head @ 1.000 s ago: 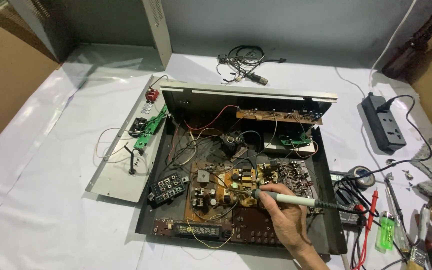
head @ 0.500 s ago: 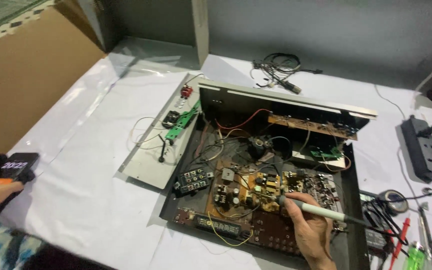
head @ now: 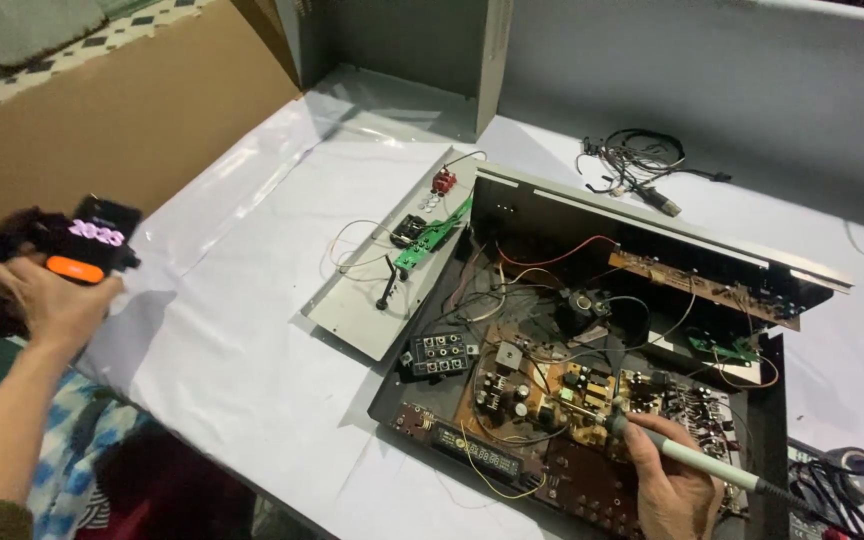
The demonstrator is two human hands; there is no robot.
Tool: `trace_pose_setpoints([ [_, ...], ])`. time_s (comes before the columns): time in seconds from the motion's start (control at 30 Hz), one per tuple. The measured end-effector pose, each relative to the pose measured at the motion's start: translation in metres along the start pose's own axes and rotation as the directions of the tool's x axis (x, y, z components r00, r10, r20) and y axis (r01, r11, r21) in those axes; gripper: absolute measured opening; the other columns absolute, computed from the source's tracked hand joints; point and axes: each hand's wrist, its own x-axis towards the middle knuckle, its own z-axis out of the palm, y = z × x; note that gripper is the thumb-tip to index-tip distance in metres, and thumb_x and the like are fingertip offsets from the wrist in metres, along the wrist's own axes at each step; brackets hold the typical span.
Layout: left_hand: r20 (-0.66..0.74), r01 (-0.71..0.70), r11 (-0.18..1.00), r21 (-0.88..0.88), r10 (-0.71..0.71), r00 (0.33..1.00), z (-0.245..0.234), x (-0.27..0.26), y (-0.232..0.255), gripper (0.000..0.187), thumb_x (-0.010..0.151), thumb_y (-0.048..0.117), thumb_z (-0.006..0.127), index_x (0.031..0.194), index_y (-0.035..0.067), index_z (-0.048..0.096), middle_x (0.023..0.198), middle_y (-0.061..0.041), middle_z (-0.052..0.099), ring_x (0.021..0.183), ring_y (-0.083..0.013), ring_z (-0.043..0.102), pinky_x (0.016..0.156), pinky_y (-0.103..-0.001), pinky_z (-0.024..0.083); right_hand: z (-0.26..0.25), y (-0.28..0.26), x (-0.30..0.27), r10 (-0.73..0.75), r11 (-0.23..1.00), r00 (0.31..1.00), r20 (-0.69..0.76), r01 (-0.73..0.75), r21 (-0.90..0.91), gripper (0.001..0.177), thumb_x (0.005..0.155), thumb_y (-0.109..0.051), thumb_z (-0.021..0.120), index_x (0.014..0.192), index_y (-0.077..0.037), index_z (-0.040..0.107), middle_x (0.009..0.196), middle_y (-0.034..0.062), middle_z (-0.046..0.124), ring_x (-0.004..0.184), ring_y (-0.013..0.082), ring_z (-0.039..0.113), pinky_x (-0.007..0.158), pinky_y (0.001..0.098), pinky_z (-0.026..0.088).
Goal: Using a soldering iron to repair or assemble components on a circuit board inside an electronic device.
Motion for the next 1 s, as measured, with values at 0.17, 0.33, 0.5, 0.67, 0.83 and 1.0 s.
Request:
trace_pose_setpoints([
  [0.17,-0.153,-0.169,0.985,-0.032,0.162,0.975,0.002,0.031,-0.008,0.097,0.079,0.024,0.087,0.136,-0.029,0.030,0.145,-0.059,0.016,0.140,-0.0585,0.005,0.121,-0.053,0.007,-0.003,-0.001,0.000,0.022,1.000,1.000,0.014,-0.022,-0.020,0.016,0.096,-0.019,0.074,0.108,-0.009,0.079,0.108,0.0084,0.075,0.101,0.0242,0.070,0.097,0.0357,0.055],
  [0.33,-0.437,-0.528,0.847,0.060,0.498,0.749,-0.004,0.047,0.011,0.074,0.069,0.004,0.094,0.119,-0.015,0.042,0.121,-0.030,0.046,0.110,-0.0475,0.047,0.097,-0.054,0.039,-0.002,-0.002,0.000,0.047,0.997,0.998,0.044,-0.050,0.064,0.015,0.096,-0.014,0.073,0.108,-0.006,0.077,0.110,0.0097,0.074,0.103,0.0239,0.071,0.099,0.0360,0.058],
  [0.5,-0.387,-0.488,0.872,0.034,0.462,0.798,-0.016,0.034,0.042,0.075,0.068,0.003,0.093,0.121,-0.013,0.042,0.122,-0.029,0.041,0.112,-0.0459,0.044,0.101,-0.054,0.038,-0.004,0.013,0.004,-0.038,0.999,0.997,0.065,0.036,0.037,0.018,0.096,-0.018,0.071,0.109,-0.006,0.076,0.113,0.0102,0.074,0.104,0.0257,0.069,0.097,0.0387,0.057],
  [0.67,-0.369,-0.457,0.886,0.077,0.451,0.813,-0.004,0.035,0.034,0.074,0.067,0.007,0.091,0.121,-0.011,0.044,0.125,-0.031,0.042,0.113,-0.0497,0.046,0.098,-0.061,0.036,-0.005,0.007,0.004,0.011,0.999,0.998,0.064,-0.009,-0.033,0.017,0.096,-0.019,0.073,0.108,-0.009,0.078,0.105,0.0070,0.074,0.095,0.0229,0.070,0.091,0.0355,0.056],
  [0.83,-0.036,0.012,0.995,0.100,-0.008,0.999,-0.015,0.010,0.050,0.107,0.074,0.025,0.083,0.146,-0.025,0.022,0.155,-0.040,0.015,0.148,-0.0512,0.015,0.113,-0.069,0.009,-0.003,0.010,0.004,0.007,0.998,1.000,0.016,-0.006,-0.060,0.014,0.098,-0.019,0.074,0.107,-0.010,0.079,0.103,0.0076,0.075,0.095,0.0228,0.071,0.092,0.0338,0.057],
  [1.0,-0.104,-0.059,0.967,0.249,0.088,0.991,0.028,0.010,-0.024,0.095,0.065,0.041,0.086,0.127,-0.016,0.043,0.133,-0.031,0.036,0.124,-0.0495,0.036,0.097,-0.067,0.024,0.001,0.014,0.002,-0.045,0.999,0.999,-0.010,0.045,0.023,0.012,0.098,-0.015,0.074,0.106,-0.007,0.078,0.102,0.0089,0.073,0.094,0.0241,0.068,0.091,0.0357,0.057],
])
